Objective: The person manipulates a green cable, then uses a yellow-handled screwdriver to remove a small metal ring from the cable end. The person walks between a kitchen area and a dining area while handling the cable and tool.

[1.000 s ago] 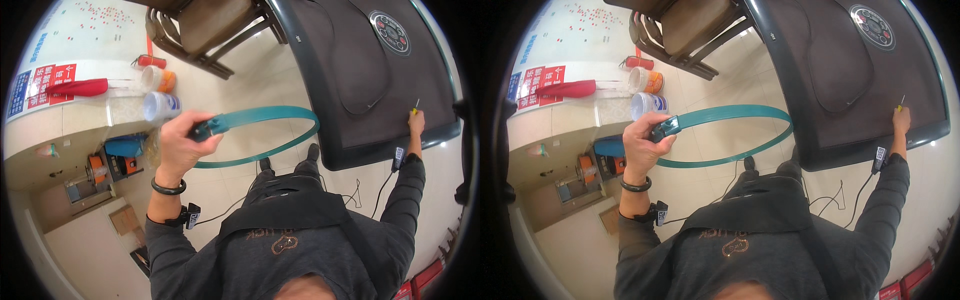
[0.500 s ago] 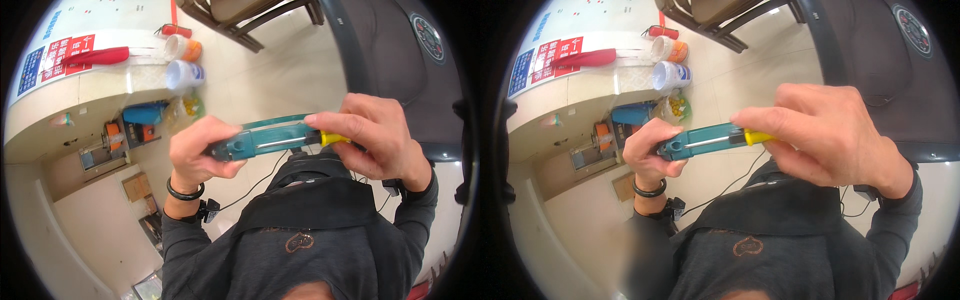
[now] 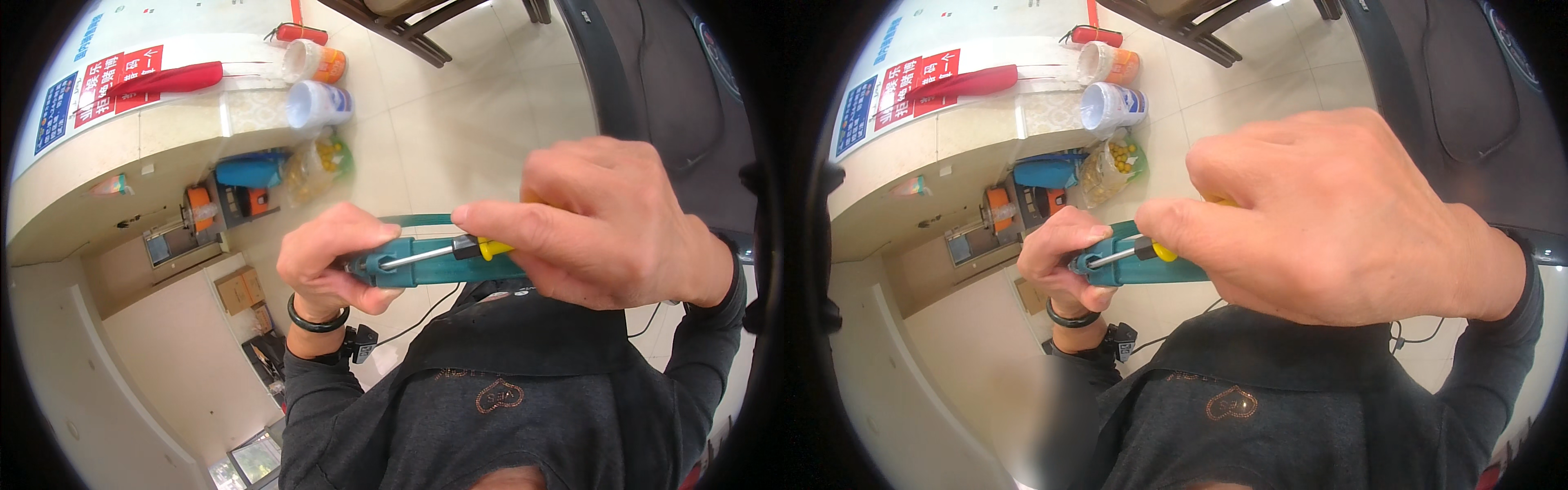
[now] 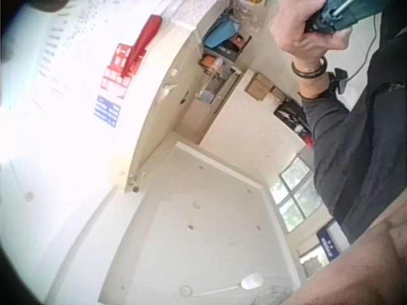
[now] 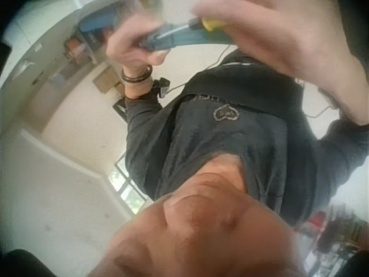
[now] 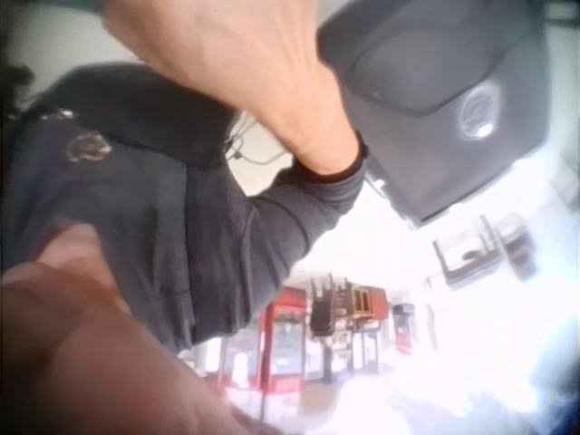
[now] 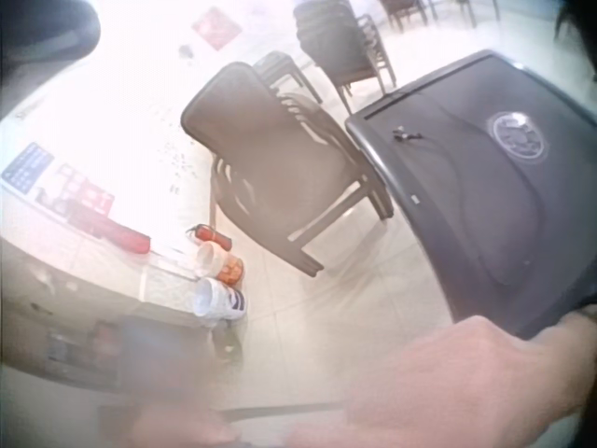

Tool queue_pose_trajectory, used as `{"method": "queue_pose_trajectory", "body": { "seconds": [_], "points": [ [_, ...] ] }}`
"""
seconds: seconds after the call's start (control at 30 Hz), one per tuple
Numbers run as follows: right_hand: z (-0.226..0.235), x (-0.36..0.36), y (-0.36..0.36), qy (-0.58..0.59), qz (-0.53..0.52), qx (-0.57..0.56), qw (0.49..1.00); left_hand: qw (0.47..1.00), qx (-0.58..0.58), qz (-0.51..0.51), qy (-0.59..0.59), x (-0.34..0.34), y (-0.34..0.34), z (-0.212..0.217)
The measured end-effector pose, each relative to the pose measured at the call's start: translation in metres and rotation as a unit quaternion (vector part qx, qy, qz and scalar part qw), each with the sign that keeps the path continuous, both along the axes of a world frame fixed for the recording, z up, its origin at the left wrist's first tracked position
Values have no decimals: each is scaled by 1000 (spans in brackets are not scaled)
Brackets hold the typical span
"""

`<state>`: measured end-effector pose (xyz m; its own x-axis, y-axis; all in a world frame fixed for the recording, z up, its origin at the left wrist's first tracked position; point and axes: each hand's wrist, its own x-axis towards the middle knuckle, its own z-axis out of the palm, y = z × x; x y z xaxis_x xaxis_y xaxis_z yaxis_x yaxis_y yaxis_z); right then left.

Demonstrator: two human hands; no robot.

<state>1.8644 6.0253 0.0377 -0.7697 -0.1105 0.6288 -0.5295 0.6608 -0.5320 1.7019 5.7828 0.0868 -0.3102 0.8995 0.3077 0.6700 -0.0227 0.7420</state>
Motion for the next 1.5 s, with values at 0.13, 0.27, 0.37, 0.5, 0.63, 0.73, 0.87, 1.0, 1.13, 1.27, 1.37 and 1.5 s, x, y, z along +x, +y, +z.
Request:
{"method": "queue_pose_trajectory", "body": {
  "seconds": [0.13,0.27,0.37,0.5,0.63,0.73,0.87,1.0,1.13,1.27,1.37,1.5],
  "points": [
    [0,1,-4,2,-4,11,1000,1000,2,-6,4,2,-2,0],
    [1,6,-7,1,-8,-5,1000,999,-9,-16,28,6,-3,2],
    [5,8,-6,-11,1,-6,1000,999,-9,-20,36,7,-3,5],
    [9,10,-7,-16,1,-9,1000,999,-15,-23,21,8,-3,9],
    [11,13,-7,-22,3,-9,1000,999,-21,-20,22,11,-4,10],
    [10,15,-8,-22,2,-4,1000,999,-21,-21,26,13,-5,9],
    [10,17,-8,-25,7,0,1000,999,-19,-23,36,15,-4,10],
    [13,21,-7,-21,3,6,1000,999,-29,-24,39,17,-3,15],
    [13,24,-9,-6,-14,23,1000,998,-39,-20,54,20,-3,17],
    [9,20,-13,73,-48,56,995,998,-36,-17,53,20,-3,17],
    [8,17,-13,109,-50,54,991,998,-37,-14,58,20,-4,16],
    [13,18,-10,34,2,16,999,998,-43,-12,55,19,-4,18]
  ]
}}
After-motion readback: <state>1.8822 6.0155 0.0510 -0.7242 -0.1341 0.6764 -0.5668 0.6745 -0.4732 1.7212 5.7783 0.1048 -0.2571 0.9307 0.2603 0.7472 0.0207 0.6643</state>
